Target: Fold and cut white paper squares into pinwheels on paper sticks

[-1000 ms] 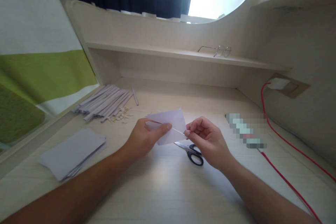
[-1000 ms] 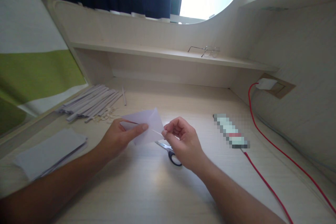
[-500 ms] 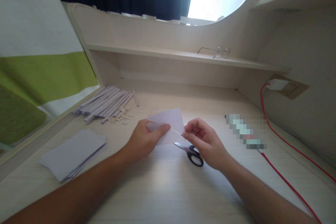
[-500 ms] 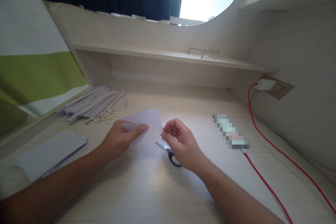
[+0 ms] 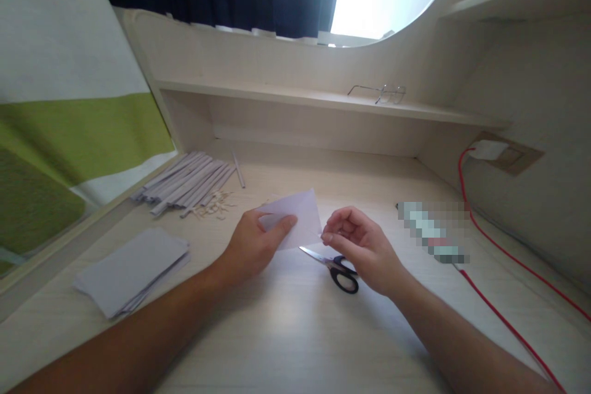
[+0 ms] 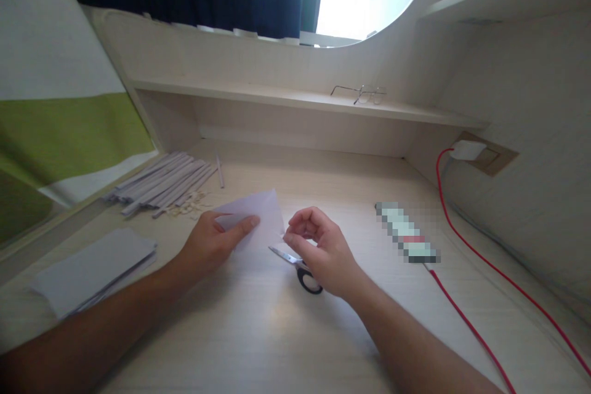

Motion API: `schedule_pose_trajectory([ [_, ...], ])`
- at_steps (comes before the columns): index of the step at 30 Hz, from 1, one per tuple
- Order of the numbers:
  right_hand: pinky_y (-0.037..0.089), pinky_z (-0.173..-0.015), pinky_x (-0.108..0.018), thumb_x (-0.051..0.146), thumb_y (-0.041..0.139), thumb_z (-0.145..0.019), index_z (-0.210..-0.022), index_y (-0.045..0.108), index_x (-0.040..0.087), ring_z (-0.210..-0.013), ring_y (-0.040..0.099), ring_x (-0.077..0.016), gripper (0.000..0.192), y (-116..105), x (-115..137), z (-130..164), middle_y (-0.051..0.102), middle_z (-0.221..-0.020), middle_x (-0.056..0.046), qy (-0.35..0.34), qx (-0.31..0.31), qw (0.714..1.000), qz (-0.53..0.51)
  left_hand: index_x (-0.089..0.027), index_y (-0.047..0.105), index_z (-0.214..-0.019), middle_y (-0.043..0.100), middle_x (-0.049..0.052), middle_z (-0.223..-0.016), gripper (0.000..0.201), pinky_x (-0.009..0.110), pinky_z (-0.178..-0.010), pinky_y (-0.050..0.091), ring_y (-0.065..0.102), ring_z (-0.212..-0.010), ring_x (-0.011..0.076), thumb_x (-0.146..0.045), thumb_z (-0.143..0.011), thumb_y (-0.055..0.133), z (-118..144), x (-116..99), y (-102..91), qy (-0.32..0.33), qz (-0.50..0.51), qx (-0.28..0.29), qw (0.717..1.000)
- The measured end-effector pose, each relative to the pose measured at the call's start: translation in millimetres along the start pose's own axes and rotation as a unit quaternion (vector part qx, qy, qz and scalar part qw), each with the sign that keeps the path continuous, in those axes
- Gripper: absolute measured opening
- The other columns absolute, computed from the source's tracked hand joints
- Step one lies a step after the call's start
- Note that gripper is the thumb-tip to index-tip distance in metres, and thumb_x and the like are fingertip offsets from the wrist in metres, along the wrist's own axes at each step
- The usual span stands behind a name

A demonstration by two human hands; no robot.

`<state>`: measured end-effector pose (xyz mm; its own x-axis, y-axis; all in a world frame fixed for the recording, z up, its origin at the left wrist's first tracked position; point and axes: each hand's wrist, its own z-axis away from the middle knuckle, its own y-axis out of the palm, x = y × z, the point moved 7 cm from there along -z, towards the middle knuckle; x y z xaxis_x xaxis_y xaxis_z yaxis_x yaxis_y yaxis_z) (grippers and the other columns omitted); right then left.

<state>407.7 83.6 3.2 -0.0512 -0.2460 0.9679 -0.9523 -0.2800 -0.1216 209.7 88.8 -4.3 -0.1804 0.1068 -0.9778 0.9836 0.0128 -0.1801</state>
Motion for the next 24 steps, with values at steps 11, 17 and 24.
schedule_pose_trajectory([
  [11,0.036,-0.057,-0.028,0.032,0.072,-0.083,-0.077,0.073,0.021,-0.066,0.059,-0.0162,0.013,-21,3,-3,0.072,-0.077,-0.003,0.086,0.138,0.892,0.421,-0.015,0.073,-0.082,0.068,0.001,-0.067,0.029,0.025,-0.054,0.043,0.060,-0.060,0.0160,-0.043,-0.075,0.076,-14,3,-13.0,-0.017,0.083,-0.036,0.996],
  [17,0.033,-0.053,-0.029,0.033,0.080,-0.073,-0.074,0.078,0.024,-0.061,0.059,-0.0179,0.009,-22,-3,4,0.073,-0.071,-0.003,0.123,0.179,0.847,0.485,-0.015,0.074,-0.082,0.068,0.001,-0.067,0.030,0.026,-0.056,0.043,0.060,-0.060,0.0163,-0.044,-0.077,0.078,-13,3,-15.5,-0.012,0.088,-0.045,0.995],
  [24,0.030,-0.052,-0.029,0.024,0.078,-0.070,-0.072,0.078,0.024,-0.058,0.058,-0.0181,0.002,-19,-12,5,0.074,-0.069,-0.005,0.129,0.173,0.836,0.505,-0.015,0.075,-0.081,0.074,0.004,-0.074,0.028,0.028,-0.060,0.048,0.064,-0.063,0.0182,-0.043,-0.075,0.079,-14,1,-16.3,-0.008,0.105,-0.050,0.993],
])
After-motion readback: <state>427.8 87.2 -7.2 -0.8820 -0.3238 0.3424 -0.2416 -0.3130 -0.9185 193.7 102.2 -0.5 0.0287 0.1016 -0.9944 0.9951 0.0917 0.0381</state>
